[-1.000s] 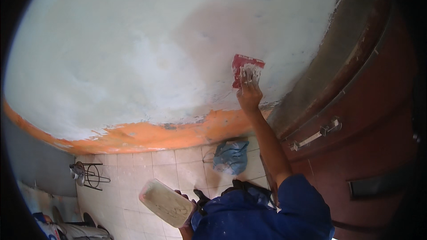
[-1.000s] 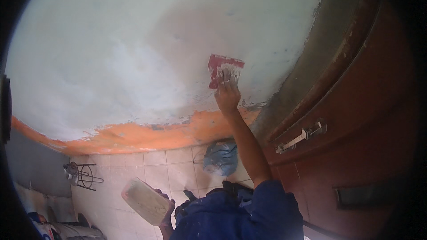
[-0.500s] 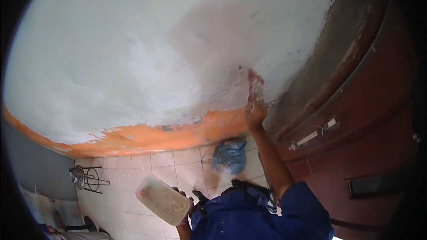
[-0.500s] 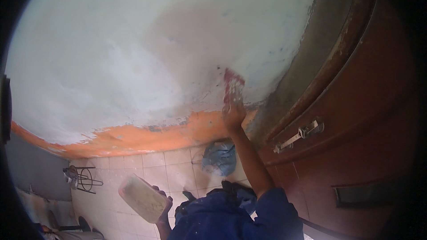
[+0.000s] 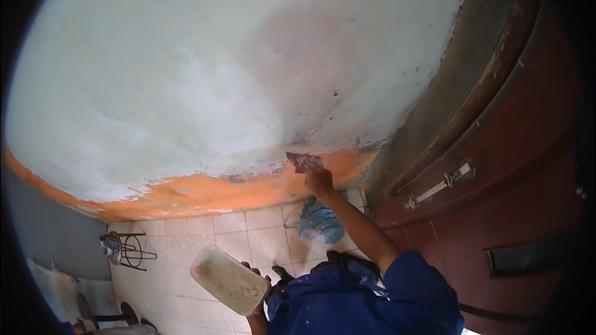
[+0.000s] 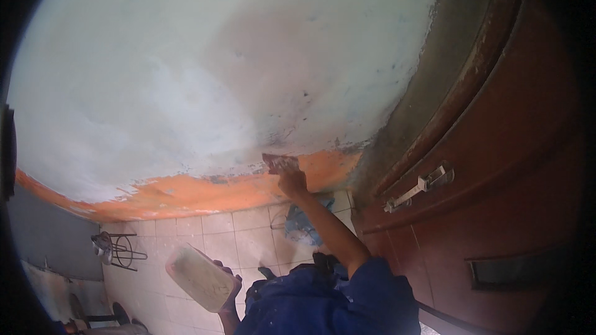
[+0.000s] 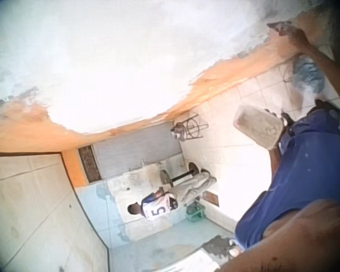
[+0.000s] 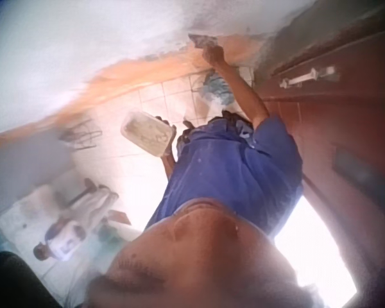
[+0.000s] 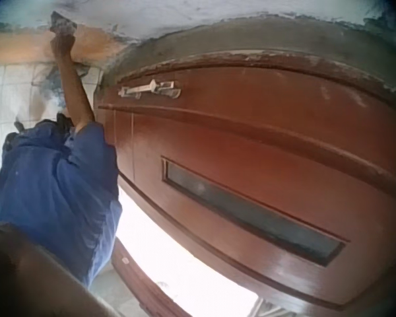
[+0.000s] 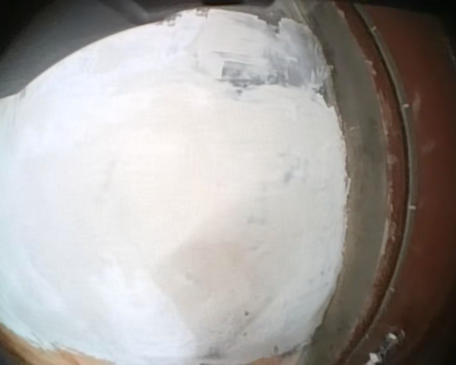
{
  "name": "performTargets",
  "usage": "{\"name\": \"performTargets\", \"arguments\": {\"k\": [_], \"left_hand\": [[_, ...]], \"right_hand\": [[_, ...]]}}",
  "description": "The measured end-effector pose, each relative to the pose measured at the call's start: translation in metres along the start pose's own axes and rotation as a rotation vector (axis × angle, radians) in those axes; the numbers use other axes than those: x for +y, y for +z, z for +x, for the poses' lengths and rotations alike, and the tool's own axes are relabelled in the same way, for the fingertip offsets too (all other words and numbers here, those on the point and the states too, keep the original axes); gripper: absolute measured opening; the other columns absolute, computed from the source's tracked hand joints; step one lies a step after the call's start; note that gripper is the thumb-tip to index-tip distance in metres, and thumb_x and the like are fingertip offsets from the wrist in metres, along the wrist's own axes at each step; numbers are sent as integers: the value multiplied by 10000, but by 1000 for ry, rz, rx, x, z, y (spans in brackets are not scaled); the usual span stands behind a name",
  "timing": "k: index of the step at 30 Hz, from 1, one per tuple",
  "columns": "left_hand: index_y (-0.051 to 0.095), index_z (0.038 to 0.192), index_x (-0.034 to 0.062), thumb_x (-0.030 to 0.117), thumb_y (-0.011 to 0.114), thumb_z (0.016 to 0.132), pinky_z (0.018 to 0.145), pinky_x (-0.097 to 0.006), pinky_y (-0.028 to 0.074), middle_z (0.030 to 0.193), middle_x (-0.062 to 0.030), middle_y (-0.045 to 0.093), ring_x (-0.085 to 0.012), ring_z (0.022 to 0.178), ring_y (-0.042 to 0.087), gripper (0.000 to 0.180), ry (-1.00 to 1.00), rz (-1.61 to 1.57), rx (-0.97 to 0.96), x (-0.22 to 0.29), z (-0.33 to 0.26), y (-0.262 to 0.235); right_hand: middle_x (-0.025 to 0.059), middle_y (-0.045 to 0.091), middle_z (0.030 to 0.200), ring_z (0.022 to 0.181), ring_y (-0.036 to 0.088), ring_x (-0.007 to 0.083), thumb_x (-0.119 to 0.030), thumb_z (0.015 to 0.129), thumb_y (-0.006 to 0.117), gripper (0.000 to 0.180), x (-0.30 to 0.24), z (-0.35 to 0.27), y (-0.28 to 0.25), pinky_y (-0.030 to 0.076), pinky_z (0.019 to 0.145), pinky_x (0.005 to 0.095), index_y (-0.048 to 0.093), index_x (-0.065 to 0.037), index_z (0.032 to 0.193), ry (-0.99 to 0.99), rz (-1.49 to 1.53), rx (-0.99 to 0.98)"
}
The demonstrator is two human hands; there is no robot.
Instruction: The person applies wall compound to an interior wall using a plastic spreader, smoothing the material over damaged or uneven areas of the wall surface.
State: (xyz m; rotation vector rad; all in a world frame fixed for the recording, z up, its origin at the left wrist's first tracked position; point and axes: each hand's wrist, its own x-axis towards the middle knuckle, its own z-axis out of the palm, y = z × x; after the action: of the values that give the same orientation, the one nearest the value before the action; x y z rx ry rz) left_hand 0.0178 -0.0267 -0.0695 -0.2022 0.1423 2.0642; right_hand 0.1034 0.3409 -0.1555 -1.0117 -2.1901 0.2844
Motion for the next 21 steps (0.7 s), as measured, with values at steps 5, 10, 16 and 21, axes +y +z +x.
{"name": "performTargets", "arguments": {"k": [5,10,16,21], "left_hand": [[389,1271,67,508,530,804,966,-569,174,1175,-100,500,-261,1167,431,658,-57,-86,-42,-2,-1,5],[379,1282,57,504,528,811,968,-570,173,1191,-116,495,-268,1177,424,667,-30,-134,6,1,-9,0],[373,1302,77,513,498,823,981,-604,172,1261,-99,455,-273,1190,409,660,-69,-172,-10,4,-3,-8],[358,1321,77,501,511,827,988,-606,168,1278,-107,437,-288,1187,413,669,-79,-84,-74,7,3,-8]], "right_hand": [[119,621,1118,986,611,290,23,654,573,353,41,-14,-50,532,705,364,649,-22,996,-80,27,349],[136,586,1194,1002,609,313,22,616,593,448,40,89,-159,531,653,366,645,-39,1057,-187,-209,868],[161,602,1132,777,619,296,-13,630,599,311,19,87,-96,519,554,352,626,-52,937,-138,-267,641],[155,632,1056,704,649,278,-18,657,582,238,1,21,-51,526,573,356,655,-42,882,-124,-98,335]]}}
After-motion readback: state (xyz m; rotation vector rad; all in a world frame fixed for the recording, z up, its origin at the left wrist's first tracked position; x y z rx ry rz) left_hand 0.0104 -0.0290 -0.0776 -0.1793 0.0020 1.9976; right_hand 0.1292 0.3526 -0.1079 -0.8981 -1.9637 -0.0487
